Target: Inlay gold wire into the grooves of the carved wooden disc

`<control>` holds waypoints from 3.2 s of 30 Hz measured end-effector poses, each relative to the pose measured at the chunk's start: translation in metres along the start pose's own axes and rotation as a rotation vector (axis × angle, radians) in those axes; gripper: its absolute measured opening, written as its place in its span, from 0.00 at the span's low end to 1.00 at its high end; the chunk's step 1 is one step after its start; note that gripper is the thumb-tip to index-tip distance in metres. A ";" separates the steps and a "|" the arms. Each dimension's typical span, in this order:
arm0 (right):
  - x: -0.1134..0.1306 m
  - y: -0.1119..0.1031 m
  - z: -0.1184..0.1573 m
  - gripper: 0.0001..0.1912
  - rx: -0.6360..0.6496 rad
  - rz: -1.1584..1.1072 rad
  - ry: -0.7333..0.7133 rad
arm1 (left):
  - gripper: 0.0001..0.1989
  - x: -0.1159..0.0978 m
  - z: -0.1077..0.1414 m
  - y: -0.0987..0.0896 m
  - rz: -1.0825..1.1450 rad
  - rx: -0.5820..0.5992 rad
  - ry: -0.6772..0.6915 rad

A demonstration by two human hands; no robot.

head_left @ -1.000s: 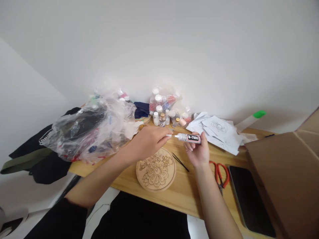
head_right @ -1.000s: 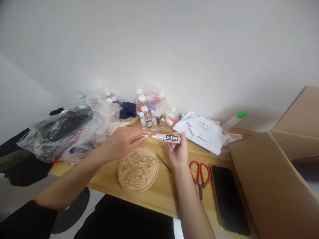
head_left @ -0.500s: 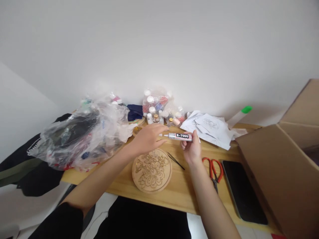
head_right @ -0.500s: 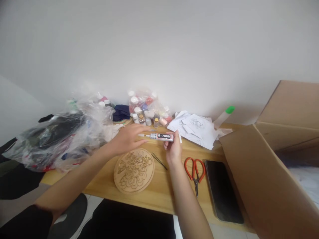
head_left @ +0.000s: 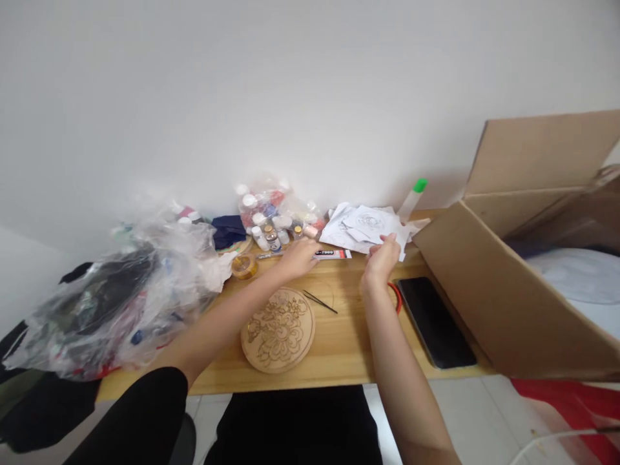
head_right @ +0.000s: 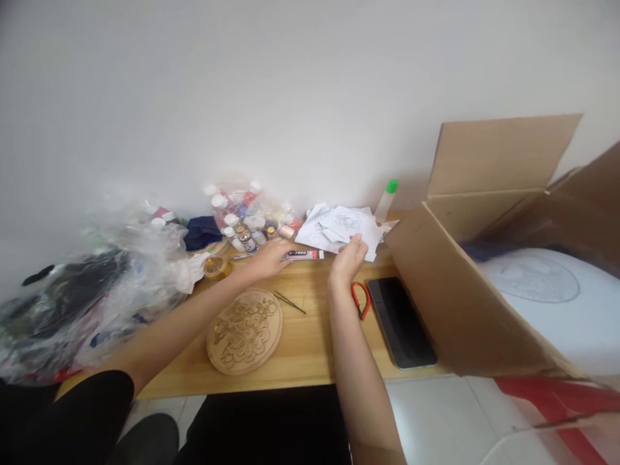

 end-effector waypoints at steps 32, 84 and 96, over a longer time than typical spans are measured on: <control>-0.011 0.053 0.106 0.07 0.686 1.880 -0.251 | 0.21 -0.149 0.167 0.083 -0.501 -0.245 0.405; -0.072 0.092 0.066 0.07 0.488 1.178 -0.324 | 0.20 -0.141 0.163 0.086 -0.085 0.027 0.488; -0.077 0.092 0.066 0.05 0.472 1.035 -0.163 | 0.19 -0.141 0.163 0.087 -0.084 -0.010 0.483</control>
Point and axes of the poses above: each hand's wrist, its own z-axis away from the middle knuckle, its own y-axis out of the palm, x = y × z, the point moved 6 cm from there along -z, towards the middle knuckle, and after that the axes turned 2 degrees about -x, right-handed, at the moved point
